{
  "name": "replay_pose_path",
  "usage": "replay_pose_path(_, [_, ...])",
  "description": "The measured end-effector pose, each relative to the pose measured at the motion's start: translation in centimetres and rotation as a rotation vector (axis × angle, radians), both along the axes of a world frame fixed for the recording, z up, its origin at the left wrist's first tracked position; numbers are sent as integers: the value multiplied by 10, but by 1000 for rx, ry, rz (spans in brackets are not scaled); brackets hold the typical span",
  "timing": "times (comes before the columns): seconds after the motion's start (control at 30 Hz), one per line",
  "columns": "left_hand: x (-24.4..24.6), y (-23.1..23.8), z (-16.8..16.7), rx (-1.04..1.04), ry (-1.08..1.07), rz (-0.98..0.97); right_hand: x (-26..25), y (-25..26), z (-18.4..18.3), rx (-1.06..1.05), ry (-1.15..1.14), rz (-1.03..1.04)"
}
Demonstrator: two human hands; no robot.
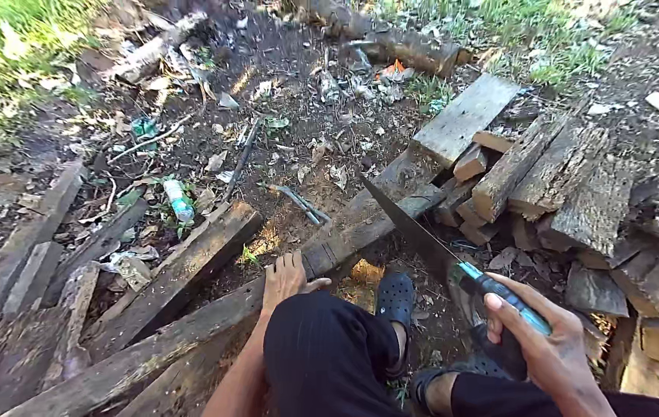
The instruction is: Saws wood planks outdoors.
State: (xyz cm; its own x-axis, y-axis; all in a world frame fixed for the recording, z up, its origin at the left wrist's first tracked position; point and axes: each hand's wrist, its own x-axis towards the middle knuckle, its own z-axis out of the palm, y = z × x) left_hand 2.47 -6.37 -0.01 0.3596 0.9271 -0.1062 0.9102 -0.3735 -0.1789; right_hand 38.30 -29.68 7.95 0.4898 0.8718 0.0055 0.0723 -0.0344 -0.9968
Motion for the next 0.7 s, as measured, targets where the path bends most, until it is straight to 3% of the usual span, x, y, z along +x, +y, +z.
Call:
replay_pose_path(0.13, [0, 8, 17, -153, 48, -28, 1, -2, -5, 45, 66, -13])
replay_pose_path(0.33, [-5, 12, 3, -130, 32, -52, -30, -10, -19, 66, 114, 24])
replay_pose_path(0.7, [-12, 22, 17, -174, -51, -130, -66, -11, -33, 84, 28, 116])
